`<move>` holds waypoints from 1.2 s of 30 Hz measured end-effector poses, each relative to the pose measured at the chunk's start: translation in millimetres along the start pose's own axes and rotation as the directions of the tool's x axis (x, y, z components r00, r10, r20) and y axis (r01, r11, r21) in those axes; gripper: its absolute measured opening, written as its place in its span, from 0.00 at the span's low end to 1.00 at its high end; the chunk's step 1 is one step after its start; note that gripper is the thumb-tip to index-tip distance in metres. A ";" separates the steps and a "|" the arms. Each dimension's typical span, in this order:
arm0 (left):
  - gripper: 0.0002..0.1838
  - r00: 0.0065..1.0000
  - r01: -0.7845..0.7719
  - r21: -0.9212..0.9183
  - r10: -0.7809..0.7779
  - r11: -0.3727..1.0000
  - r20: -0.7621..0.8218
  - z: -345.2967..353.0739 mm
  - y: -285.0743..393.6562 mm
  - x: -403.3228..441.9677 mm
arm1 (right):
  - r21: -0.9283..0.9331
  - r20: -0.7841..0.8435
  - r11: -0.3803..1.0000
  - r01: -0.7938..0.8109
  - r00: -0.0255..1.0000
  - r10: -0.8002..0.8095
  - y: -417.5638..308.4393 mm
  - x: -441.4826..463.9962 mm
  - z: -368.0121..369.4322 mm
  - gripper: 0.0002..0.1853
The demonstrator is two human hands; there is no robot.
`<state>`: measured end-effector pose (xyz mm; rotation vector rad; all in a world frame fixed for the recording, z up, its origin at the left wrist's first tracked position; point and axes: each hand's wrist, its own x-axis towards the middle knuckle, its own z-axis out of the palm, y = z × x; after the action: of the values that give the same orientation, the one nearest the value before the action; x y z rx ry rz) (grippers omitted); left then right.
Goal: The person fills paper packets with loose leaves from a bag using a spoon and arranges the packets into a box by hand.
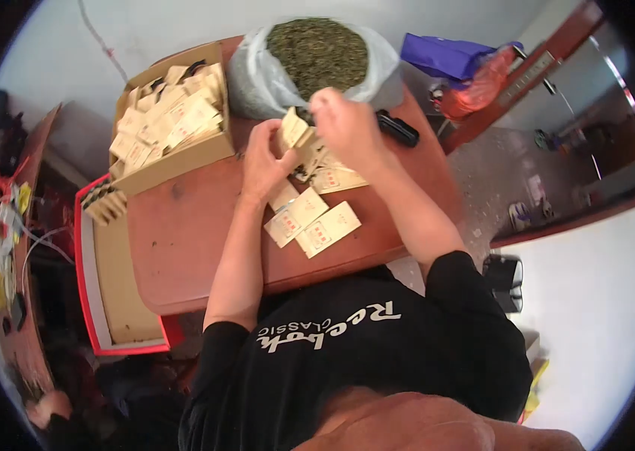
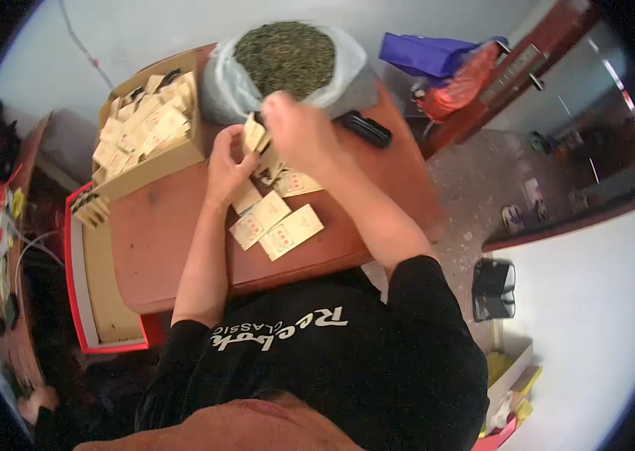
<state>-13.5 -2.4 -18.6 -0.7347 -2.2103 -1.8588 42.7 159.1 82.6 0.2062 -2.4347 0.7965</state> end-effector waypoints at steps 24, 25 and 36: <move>0.29 0.999 0.019 0.031 -0.018 0.999 -0.040 -4.1 6.5 -2.3 | 0.257 -0.042 0.965 0.055 0.998 -0.046 7.2 16.5 -30.5 0.10; 0.29 0.999 0.027 0.015 -0.026 1.000 -0.047 -3.6 4.5 -2.3 | 0.261 -0.089 0.963 0.059 0.995 -0.037 8.4 25.3 -32.1 0.12; 0.27 0.999 0.031 -0.015 -0.031 0.999 0.011 -7.1 -2.4 -0.2 | 0.127 -0.090 0.967 0.220 0.974 -0.209 70.6 89.8 22.6 0.14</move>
<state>-15.8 -9.5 -19.3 -0.7186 -2.2294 -1.8920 -64.0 205.6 82.6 0.4750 -2.2414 0.8558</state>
